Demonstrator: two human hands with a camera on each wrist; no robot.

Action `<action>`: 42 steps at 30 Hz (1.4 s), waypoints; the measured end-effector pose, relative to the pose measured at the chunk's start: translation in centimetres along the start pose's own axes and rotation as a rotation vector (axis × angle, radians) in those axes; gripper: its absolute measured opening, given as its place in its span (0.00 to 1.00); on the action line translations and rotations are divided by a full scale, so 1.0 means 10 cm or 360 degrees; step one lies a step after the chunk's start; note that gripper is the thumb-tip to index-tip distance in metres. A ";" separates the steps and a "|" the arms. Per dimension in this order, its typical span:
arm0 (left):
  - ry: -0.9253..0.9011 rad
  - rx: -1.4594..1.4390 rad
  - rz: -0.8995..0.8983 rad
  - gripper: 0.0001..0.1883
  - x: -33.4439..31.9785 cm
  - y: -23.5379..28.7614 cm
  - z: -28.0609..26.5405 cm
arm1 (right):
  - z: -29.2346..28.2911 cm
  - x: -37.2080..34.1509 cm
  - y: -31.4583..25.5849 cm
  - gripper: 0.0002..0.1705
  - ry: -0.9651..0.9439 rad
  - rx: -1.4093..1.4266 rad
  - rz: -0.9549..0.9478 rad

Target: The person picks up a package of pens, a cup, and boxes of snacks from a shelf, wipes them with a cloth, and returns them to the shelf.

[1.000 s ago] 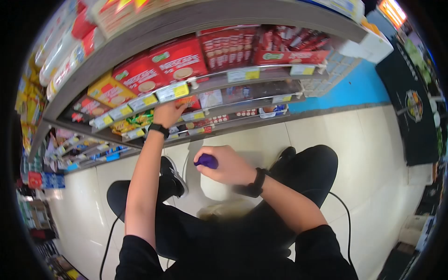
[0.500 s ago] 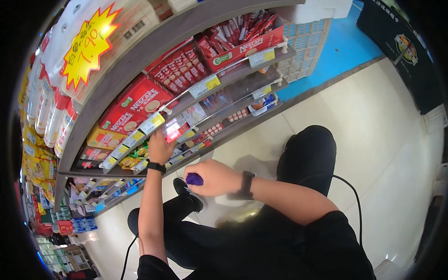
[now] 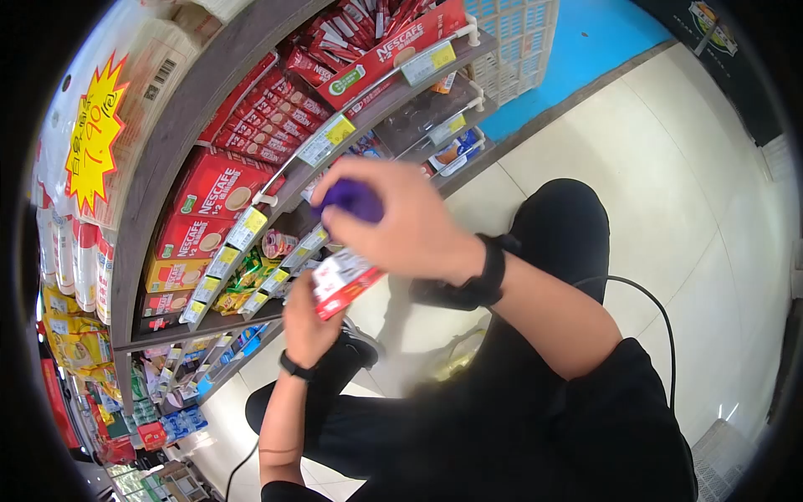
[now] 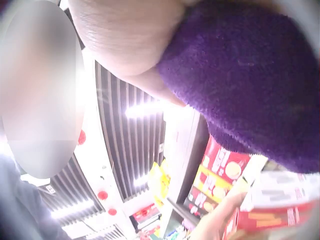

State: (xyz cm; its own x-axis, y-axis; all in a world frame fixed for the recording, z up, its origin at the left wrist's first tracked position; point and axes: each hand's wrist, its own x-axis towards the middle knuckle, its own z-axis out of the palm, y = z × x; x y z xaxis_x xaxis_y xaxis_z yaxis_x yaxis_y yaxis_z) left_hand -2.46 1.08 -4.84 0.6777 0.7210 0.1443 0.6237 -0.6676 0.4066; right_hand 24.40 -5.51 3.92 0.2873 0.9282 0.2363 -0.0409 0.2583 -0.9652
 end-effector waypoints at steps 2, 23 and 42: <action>-0.0094 -0.0047 0.0151 0.38 -0.05 -0.17 0.52 | -0.09 0.04 -0.10 0.10 0.0089 0.0131 0.0238; -0.0532 0.0143 -0.0320 0.46 -0.63 -0.33 2.48 | -0.17 0.15 0.16 0.09 0.0171 0.0022 0.0070; 0.0350 0.0851 -0.0088 0.20 1.91 -2.41 0.79 | -0.11 0.06 0.17 0.08 0.0162 -0.0040 -0.0053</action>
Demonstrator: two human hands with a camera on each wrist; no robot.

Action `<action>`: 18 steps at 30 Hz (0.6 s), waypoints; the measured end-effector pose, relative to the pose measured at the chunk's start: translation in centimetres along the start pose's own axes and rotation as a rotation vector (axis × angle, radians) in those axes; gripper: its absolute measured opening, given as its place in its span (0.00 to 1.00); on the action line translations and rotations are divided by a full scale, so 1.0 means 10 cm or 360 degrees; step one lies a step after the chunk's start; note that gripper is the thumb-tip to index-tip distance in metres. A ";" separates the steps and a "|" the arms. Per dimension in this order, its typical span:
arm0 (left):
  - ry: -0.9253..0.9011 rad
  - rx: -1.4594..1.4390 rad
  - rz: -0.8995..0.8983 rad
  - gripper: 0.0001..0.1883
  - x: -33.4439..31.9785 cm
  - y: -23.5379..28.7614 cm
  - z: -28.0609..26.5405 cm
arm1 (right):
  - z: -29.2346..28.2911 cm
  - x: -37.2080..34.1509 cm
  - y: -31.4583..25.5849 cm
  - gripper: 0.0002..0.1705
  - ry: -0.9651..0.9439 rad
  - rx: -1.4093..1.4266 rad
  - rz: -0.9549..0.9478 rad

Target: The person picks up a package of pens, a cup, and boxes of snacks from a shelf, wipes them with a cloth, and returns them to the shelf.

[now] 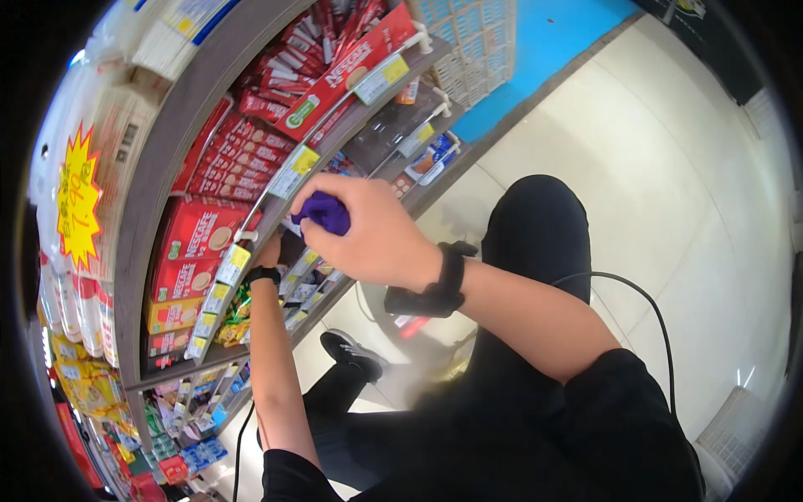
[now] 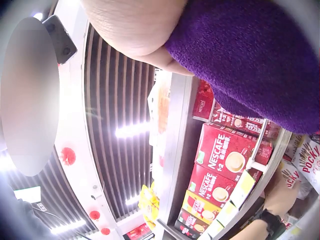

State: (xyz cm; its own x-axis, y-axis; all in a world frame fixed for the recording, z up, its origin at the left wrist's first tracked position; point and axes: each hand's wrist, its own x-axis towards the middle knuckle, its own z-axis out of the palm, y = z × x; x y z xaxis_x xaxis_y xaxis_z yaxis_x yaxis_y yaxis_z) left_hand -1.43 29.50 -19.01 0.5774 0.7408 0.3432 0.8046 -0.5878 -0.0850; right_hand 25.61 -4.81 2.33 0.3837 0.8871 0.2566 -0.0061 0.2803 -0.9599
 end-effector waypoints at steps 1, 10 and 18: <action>0.0468 -0.0014 0.0290 0.19 0.00 -0.36 0.51 | 0.00 -0.01 0.02 0.08 0.0029 -0.0046 -0.0082; -0.0513 0.0380 0.0037 0.24 0.10 -0.58 0.29 | -0.02 -0.02 0.10 0.08 0.0042 -0.0047 -0.0040; -0.0351 0.0085 -0.0138 0.34 -0.41 0.56 -0.86 | 0.02 -0.03 0.07 0.07 0.0023 0.0079 -0.0055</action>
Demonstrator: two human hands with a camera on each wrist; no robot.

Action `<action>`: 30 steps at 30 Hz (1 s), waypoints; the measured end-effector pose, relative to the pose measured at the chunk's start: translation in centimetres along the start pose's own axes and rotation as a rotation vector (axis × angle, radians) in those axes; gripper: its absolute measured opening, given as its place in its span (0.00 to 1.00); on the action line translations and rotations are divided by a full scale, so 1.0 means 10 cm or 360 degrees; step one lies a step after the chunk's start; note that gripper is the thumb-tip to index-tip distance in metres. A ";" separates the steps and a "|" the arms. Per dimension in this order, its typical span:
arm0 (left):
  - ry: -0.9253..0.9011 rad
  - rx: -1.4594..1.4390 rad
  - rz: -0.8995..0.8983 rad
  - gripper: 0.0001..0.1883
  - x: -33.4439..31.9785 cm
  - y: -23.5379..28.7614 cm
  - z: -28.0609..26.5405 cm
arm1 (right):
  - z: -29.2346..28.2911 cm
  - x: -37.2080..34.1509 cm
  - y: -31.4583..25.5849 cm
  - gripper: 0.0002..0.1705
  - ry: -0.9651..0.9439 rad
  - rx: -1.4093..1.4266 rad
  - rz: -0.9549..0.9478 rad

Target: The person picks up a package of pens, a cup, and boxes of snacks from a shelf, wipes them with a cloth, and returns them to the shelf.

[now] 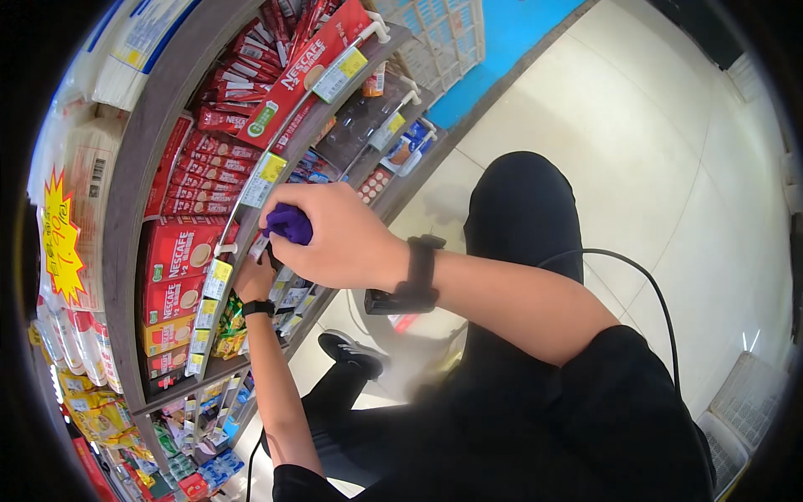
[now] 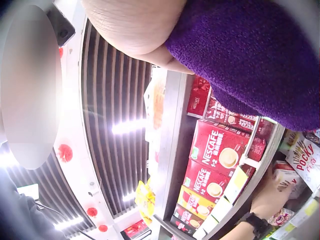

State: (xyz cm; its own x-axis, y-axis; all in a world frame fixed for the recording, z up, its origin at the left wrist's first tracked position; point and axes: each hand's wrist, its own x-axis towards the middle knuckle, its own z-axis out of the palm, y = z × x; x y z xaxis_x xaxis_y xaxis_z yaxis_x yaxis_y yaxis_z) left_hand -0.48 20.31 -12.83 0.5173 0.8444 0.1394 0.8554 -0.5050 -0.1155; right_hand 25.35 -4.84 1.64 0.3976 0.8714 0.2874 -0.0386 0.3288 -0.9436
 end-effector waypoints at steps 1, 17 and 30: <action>0.0085 0.0032 0.0026 0.35 -0.08 0.00 0.02 | 0.00 -0.02 0.00 0.07 -0.0009 -0.0004 -0.0001; 0.0130 -0.0553 0.0420 0.39 -1.90 0.91 -1.32 | -0.08 0.04 0.09 0.12 0.0426 -0.0242 -0.0219; -0.0373 -0.0485 0.0832 0.23 -1.08 1.10 1.06 | -0.17 0.07 0.03 0.15 0.0571 -0.0152 -0.0258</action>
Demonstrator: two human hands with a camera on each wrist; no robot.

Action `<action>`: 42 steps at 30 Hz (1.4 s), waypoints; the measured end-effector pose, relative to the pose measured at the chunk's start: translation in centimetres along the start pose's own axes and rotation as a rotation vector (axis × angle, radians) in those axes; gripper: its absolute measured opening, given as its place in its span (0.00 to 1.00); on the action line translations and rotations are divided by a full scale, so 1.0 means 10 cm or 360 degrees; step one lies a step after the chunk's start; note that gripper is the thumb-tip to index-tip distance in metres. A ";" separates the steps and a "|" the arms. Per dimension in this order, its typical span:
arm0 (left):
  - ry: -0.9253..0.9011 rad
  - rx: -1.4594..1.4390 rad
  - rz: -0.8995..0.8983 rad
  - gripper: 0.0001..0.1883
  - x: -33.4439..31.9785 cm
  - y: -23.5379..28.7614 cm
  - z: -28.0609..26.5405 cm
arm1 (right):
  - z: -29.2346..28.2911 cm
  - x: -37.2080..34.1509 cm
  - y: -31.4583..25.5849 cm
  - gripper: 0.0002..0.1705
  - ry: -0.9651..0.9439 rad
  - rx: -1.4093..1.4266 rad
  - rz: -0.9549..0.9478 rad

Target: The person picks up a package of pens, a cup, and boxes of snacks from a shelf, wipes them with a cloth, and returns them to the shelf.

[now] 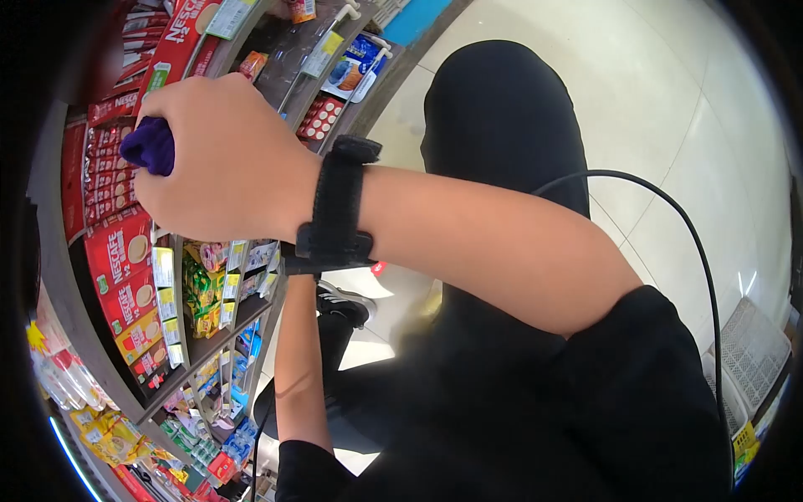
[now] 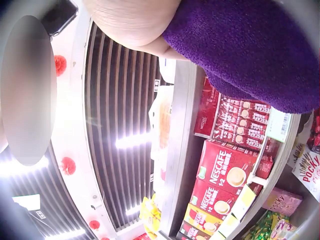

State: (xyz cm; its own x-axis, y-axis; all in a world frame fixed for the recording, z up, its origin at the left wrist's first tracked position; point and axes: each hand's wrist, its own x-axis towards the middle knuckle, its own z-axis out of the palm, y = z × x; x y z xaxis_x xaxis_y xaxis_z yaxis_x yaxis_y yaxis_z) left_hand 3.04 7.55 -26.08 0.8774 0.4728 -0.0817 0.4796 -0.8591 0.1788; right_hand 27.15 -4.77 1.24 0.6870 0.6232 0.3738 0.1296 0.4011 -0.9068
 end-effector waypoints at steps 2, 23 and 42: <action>-0.0068 -0.0026 -0.0063 0.23 -0.08 -0.09 0.33 | -0.06 0.03 -0.01 0.15 0.0011 -0.0032 -0.0012; 0.0061 -0.0084 -0.0346 0.21 -0.21 -0.18 -0.02 | 0.10 0.02 0.32 0.18 0.0442 -0.0294 -0.0665; 0.0226 0.0914 -0.0826 0.18 0.01 -2.39 -1.40 | 0.04 -0.08 0.05 0.22 -0.0006 -0.0118 -0.0170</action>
State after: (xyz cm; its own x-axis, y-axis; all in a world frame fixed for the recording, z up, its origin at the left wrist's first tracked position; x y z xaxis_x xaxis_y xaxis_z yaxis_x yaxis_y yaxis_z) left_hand -8.57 30.85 -16.62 0.5476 0.8285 0.1172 0.7938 -0.4701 -0.3858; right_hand 26.43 -4.77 0.53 0.6640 0.5820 0.4694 0.2542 0.4147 -0.8737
